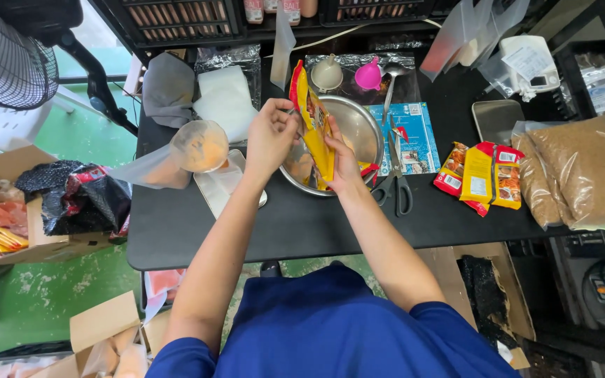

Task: The person places food items into plastic bags, weighs them on a digital scale, and transfers seasoning from packets into the bags using a spoon and scissors.

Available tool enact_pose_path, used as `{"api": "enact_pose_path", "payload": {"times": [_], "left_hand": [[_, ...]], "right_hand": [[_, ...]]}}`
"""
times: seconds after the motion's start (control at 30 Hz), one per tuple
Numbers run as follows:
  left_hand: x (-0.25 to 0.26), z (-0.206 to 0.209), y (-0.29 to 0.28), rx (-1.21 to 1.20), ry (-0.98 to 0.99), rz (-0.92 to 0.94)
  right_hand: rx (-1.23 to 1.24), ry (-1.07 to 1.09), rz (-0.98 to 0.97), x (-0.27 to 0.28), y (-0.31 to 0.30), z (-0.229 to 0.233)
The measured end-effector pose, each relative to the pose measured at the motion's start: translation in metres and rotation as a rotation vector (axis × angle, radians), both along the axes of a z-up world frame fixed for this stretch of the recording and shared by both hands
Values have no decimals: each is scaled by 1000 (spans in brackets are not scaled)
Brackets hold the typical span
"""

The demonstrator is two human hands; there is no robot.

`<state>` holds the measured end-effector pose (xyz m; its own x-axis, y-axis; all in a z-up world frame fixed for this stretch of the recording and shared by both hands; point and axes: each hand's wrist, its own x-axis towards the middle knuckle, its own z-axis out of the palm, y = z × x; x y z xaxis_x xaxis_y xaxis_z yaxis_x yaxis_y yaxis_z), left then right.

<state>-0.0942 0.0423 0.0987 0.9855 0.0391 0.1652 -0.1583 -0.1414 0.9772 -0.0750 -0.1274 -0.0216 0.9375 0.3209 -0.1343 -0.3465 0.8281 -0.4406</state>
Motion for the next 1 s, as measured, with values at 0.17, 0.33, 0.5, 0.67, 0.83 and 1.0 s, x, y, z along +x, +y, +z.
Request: {"api": "enact_pose_path", "payload": {"times": [0.17, 0.33, 0.5, 0.67, 0.83, 1.0], "left_hand": [[-7, 18, 14, 311, -109, 125], [7, 34, 60, 345, -158, 189], [2, 81, 115, 256, 160, 269], [-3, 68, 156, 166, 227, 222], [-19, 71, 162, 130, 268, 184], [-30, 62, 163, 247, 359, 348]], "right_hand": [[40, -28, -65, 8, 4, 13], [2, -134, -51, 26, 18, 45], [-188, -249, 119, 34, 43, 92], [-319, -496, 174, 44, 69, 115], [-433, -647, 178, 51, 79, 128], [-644, -764, 163, 43, 75, 149]]}}
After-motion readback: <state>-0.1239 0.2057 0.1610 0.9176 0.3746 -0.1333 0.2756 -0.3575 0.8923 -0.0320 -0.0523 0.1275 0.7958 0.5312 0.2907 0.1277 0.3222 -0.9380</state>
